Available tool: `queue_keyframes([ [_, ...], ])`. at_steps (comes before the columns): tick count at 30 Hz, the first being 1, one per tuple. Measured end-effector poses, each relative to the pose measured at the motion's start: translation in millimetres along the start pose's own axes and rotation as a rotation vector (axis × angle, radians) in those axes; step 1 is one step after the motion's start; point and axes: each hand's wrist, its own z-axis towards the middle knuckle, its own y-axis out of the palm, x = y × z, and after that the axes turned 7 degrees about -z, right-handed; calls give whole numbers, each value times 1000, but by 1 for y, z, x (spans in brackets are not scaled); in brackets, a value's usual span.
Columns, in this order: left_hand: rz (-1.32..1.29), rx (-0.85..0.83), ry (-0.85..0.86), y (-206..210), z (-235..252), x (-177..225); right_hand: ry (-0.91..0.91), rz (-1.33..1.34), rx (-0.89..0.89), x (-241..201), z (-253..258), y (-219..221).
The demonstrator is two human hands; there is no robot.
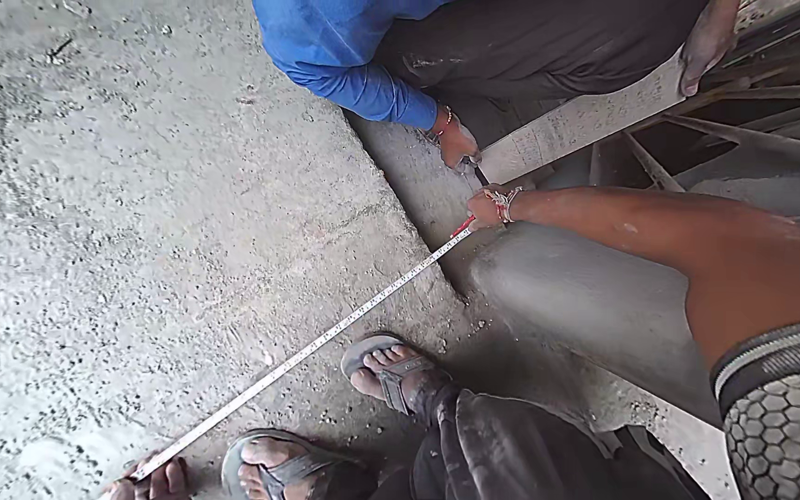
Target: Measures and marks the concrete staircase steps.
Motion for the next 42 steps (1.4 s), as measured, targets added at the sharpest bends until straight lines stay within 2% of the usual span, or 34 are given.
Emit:
queue_keyframes([
  [3, 107, -78, -94, -1, 0, 8, -4, -3, 4, -1, 3, 3],
  [6, 61, -15, -25, 14, -10, 9, -6, 10, -7, -2, 4, 3],
  [9, 57, -38, 8, 1, 0, 0, -29, 31, -12, -1, 7, 5],
  [15, 74, 82, 40, -11, 10, -14, -38, 41, -18, -9, 5, 4],
  [24, 46, 201, 3, 24, -12, 5, -42, 46, -47, -21, 1, -1],
  [28, 194, -53, 20, -3, -4, -5, -26, 86, -8, -21, 5, 6],
  [30, 293, -10, -101, 2, -2, 3, -17, 92, -13, -22, 6, 6],
  [32, 280, 36, -143, 3, 2, 5, -16, 73, -15, -22, 7, 5],
  [37, 294, 136, -156, 34, -24, 18, -26, 57, -8, -23, 6, 1],
  [42, 289, 150, -164, 30, -19, 16, -53, 64, 15, -29, 5, -1],
])
